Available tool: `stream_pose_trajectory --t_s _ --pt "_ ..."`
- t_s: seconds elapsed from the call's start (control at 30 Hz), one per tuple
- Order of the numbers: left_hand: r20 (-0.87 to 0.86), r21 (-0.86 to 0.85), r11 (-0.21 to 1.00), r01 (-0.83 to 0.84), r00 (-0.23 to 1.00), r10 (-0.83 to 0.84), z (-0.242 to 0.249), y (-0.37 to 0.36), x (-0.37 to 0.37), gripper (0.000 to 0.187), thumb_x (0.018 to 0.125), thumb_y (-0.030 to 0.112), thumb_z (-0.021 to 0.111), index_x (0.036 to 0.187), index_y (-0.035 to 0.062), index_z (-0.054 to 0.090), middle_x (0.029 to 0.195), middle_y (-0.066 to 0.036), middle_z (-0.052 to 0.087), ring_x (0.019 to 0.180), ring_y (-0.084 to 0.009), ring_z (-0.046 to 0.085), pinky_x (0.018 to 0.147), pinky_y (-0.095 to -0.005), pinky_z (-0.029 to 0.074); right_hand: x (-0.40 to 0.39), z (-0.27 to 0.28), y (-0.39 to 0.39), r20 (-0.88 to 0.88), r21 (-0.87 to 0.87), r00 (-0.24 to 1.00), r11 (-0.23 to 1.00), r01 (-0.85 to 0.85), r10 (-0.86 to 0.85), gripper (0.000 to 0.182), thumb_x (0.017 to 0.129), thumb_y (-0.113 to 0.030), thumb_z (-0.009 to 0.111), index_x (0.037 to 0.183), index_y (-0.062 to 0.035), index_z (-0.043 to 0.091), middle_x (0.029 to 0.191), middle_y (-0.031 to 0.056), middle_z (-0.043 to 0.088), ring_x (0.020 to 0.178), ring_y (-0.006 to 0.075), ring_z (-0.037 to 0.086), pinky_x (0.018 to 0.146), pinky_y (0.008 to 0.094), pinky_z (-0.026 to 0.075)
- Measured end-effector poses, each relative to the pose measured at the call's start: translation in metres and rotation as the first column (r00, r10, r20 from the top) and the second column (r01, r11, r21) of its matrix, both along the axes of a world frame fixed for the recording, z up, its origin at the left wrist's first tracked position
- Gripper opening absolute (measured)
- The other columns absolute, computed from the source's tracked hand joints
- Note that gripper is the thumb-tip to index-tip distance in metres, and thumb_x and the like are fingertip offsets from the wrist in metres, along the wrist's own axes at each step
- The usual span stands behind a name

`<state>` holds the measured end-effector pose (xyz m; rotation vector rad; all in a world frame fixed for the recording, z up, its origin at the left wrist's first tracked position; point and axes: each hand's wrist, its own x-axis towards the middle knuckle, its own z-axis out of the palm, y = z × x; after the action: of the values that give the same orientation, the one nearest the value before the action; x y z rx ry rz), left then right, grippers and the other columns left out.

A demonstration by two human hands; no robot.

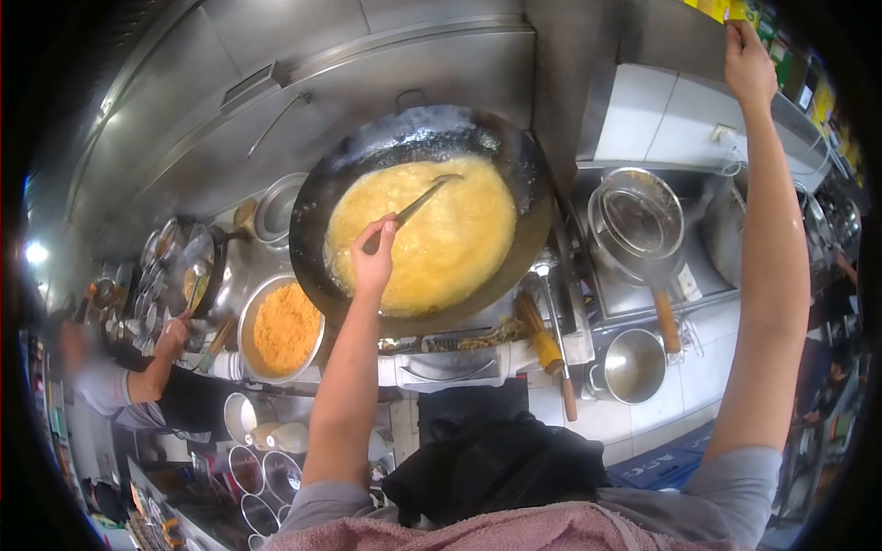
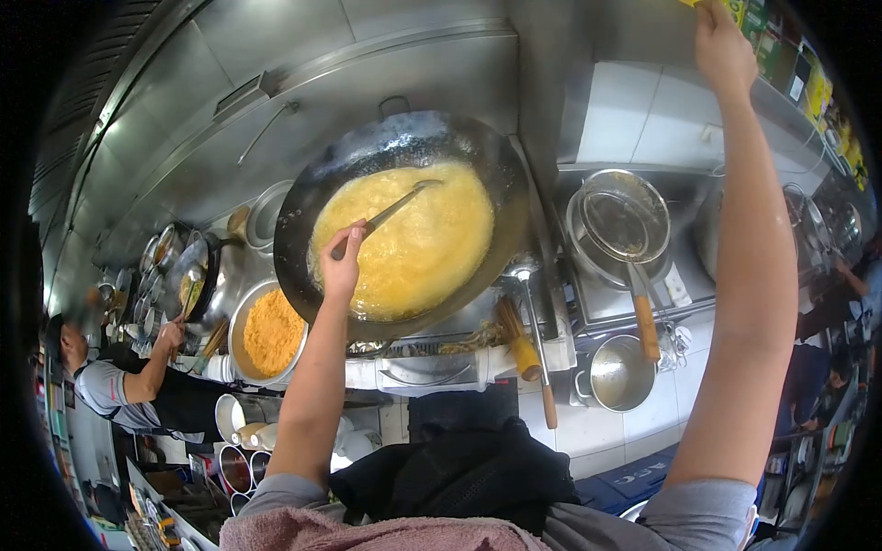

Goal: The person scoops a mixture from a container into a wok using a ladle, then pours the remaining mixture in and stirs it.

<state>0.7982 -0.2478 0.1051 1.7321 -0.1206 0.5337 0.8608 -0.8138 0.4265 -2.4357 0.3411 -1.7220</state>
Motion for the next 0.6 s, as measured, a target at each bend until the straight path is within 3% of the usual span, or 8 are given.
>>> stream_pose_trajectory --t_s 0.23,0.37,0.6 --pt "-0.075 0.099 0.995 -0.005 0.997 0.012 0.013 0.01 -0.052 0.024 0.093 0.018 0.064 0.104 -0.0028 0.07 0.108 -0.011 0.072 0.1 -0.0157 0.064 0.092 -0.029 0.047 0.0 0.001 0.001 0.002 0.009 1.0 1.0 -0.013 0.012 0.035 0.096 -0.051 0.042 0.118 -0.0295 0.06 0.112 0.0099 0.068 0.104 0.0394 0.062 0.085 0.0463 0.049" --pt "-0.027 0.194 0.981 -0.013 0.999 0.019 0.018 0.018 -0.083 0.024 0.092 0.018 0.065 0.102 -0.0028 0.071 0.105 -0.01 0.072 0.1 -0.016 0.065 0.093 -0.0288 0.047 -0.001 0.002 0.005 -0.039 0.034 0.999 0.999 0.011 -0.01 0.035 0.096 -0.05 0.042 0.118 -0.0294 0.06 0.112 0.01 0.068 0.105 0.0392 0.062 0.086 0.0462 0.049" --pt "-0.126 0.108 0.994 0.019 0.992 -0.005 0.045 0.031 -0.139 0.025 0.094 0.018 0.063 0.103 -0.0033 0.071 0.101 -0.011 0.072 0.093 -0.015 0.065 0.088 -0.0282 0.048 0.0 0.002 0.003 -0.07 0.044 0.998 0.999 0.0 0.003 0.035 0.097 -0.048 0.039 0.12 -0.0296 0.057 0.115 0.0106 0.068 0.107 0.0389 0.062 0.088 0.0464 0.048"
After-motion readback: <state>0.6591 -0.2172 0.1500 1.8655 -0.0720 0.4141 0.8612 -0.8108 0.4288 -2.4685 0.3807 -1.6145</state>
